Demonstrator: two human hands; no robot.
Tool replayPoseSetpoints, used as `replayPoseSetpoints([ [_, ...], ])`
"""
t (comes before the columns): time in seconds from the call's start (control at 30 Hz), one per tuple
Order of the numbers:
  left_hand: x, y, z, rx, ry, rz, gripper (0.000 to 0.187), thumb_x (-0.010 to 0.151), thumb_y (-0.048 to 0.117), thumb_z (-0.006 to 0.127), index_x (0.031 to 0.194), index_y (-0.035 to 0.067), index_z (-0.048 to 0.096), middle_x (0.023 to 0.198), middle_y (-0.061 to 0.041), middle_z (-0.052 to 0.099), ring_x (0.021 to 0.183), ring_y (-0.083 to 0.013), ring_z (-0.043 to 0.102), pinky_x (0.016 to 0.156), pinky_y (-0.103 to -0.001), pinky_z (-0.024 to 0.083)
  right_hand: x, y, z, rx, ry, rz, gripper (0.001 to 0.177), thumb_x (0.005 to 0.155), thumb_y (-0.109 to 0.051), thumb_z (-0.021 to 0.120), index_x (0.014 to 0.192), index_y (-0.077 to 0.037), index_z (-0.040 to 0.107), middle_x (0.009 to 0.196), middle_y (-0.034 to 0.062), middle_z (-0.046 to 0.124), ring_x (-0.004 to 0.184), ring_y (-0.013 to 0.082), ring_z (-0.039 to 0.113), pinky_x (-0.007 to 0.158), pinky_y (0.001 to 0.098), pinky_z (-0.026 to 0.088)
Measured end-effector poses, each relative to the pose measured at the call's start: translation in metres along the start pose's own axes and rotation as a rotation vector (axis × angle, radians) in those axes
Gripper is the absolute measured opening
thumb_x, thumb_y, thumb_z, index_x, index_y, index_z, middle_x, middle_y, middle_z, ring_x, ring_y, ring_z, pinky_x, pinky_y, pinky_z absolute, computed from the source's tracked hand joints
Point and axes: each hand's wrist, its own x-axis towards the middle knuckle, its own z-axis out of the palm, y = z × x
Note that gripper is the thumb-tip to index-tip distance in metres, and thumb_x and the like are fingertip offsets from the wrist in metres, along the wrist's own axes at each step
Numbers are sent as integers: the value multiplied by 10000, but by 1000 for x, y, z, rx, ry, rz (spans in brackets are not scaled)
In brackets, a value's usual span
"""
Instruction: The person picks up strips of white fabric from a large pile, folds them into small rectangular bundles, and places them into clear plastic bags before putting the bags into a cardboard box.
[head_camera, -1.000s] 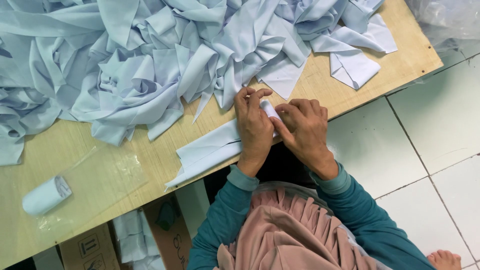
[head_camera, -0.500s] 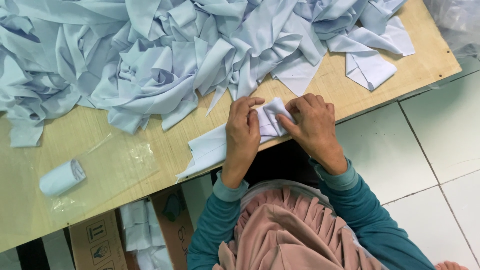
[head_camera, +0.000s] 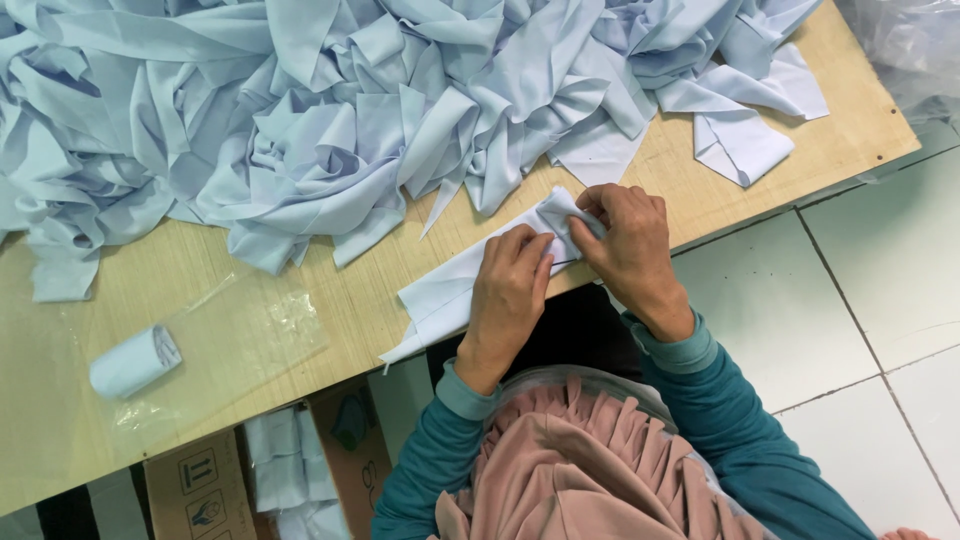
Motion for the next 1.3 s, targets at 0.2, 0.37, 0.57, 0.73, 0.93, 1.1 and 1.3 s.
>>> replayPoseSetpoints([
  [0.2, 0, 1, 0, 0, 25, 5, 223, 980, 104, 653, 1169, -6, 696, 1089, -135, 585, 981, -315, 607, 854, -413, 552, -3, -14, 3, -30, 140, -221, 222, 858, -3, 791, 1061, -59, 722, 841, 62, 635, 831, 231, 605, 829, 360, 469],
  [0.37, -2, -4, -1, -83, 35, -16, 329, 942, 68, 696, 1256, 5, 622, 1136, -141, 577, 1016, -343, 608, 874, -441, 548, -12, -8, 22, 47, 204, -354, 343, 811, 75, 779, 1118, -68, 728, 923, 63, 638, 886, 249, 600, 861, 364, 490],
  [0.57, 0, -4, -6, -258, 73, -144, 444, 865, -39, 696, 1266, 45, 523, 1054, -164, 613, 874, -327, 631, 757, -442, 556, -22, -16, 28, 196, 211, -413, 465, 808, 145, 717, 1229, -50, 703, 960, 78, 664, 883, 280, 620, 863, 390, 522],
  [0.73, 1, -9, -6, -362, 141, -204, 425, 879, -48, 604, 1272, 85, 515, 1150, -116, 534, 841, -250, 602, 679, -381, 555, -26, -18, 30, 243, 191, -437, 520, 785, 175, 697, 1263, -29, 687, 989, 88, 698, 899, 288, 643, 854, 410, 532],
  [0.93, 4, -7, -9, -330, 151, -221, 231, 1028, 122, 571, 1254, 76, 581, 1135, -93, 556, 832, -263, 630, 678, -373, 566, -29, -22, 20, 269, 92, -418, 625, 764, 188, 690, 1348, -34, 655, 979, 78, 706, 919, 273, 652, 886, 420, 526],
  [1.1, 3, -9, -5, -302, 178, -246, 258, 1018, 107, 614, 1270, 51, 614, 1167, -126, 547, 847, -280, 643, 727, -397, 571, -33, -20, 11, 339, 37, -433, 587, 789, 160, 696, 1358, 32, 629, 1082, 139, 745, 991, 318, 681, 909, 430, 542],
  [1.3, 2, -15, 2, -275, 177, -272, 264, 1016, 88, 601, 1262, -1, 630, 1162, -151, 537, 841, -296, 635, 757, -414, 558, -37, -14, 3, 425, -25, -412, 592, 838, 105, 721, 1411, 38, 588, 1196, 149, 740, 1114, 328, 677, 946, 451, 546],
])
